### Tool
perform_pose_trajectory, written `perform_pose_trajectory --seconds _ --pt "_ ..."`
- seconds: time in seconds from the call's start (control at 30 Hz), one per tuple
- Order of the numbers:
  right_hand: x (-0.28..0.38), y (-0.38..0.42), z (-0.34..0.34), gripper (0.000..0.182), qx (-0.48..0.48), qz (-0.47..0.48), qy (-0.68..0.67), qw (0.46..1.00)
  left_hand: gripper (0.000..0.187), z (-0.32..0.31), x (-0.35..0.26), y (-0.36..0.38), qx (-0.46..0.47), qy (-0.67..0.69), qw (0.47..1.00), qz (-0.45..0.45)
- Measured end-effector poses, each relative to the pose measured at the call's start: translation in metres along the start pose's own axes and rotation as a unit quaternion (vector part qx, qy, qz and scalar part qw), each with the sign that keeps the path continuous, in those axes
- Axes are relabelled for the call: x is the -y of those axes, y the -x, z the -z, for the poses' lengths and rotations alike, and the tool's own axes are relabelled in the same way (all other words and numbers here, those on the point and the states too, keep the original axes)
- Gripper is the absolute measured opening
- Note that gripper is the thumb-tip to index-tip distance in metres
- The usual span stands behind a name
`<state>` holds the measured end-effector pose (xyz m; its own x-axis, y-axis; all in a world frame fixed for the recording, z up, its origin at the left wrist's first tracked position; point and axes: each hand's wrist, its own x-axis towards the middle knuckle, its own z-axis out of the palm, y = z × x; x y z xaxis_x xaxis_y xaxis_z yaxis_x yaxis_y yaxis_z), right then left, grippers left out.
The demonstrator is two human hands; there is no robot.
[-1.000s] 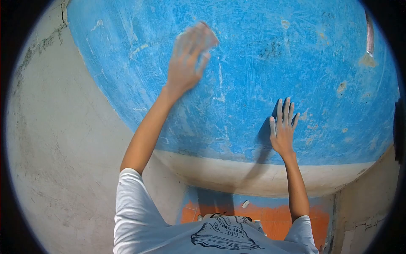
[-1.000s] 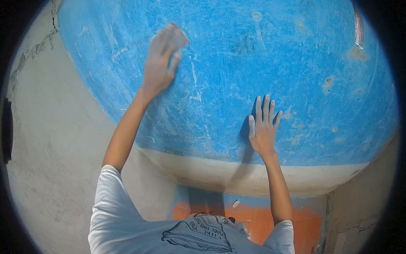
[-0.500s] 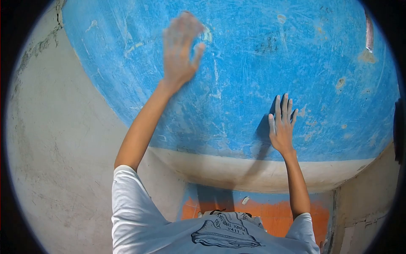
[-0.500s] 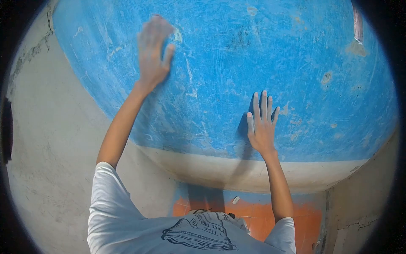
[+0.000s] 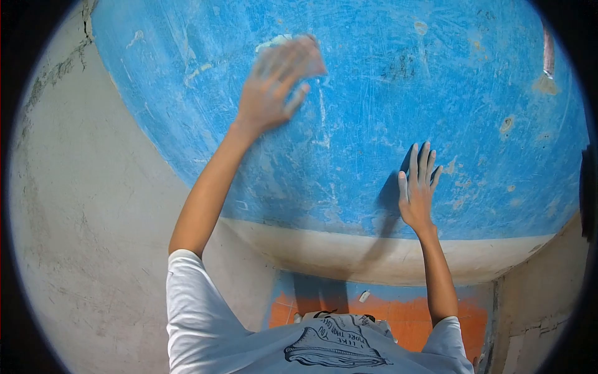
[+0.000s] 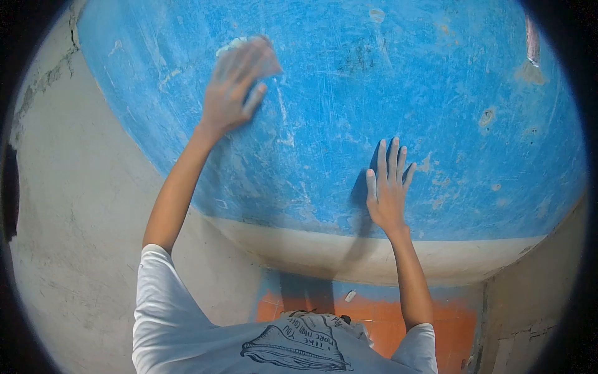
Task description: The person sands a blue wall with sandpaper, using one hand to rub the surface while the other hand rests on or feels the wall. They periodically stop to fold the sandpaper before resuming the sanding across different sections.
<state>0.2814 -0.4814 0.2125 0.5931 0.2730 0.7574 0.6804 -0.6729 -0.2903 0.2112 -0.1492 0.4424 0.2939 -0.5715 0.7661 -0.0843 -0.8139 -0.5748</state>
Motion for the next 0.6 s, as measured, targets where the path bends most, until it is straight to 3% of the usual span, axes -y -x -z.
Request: perform_pose_trajectory --seconds 0.13,0.27,0.37,0.47,0.6 --pt "0.001 0.0 -0.004 0.062 0.001 -0.006 -0.001 1.0 0.062 -0.008 0.003 -0.016 -0.116 -0.057 0.986 0.106" --pt "0.004 -0.001 -0.008 0.062 -0.013 -0.009 -0.001 1.0 0.06 -0.006 -0.041 0.01 0.04 0.032 0.999 -0.002" --pt "0.005 -0.001 -0.008 0.062 -0.012 -0.013 -0.007 1.0 0.059 -0.006 0.001 0.01 -0.012 0.0 1.0 0.023" --pt "0.004 -0.003 -0.006 0.063 -0.007 -0.016 -0.005 1.0 0.056 -0.013 0.035 0.006 -0.128 -0.058 0.985 0.098" --pt "0.013 -0.001 -0.009 0.065 -0.023 -0.024 -0.017 0.999 0.054 0.003 -0.012 0.027 0.007 -0.026 0.998 0.064"
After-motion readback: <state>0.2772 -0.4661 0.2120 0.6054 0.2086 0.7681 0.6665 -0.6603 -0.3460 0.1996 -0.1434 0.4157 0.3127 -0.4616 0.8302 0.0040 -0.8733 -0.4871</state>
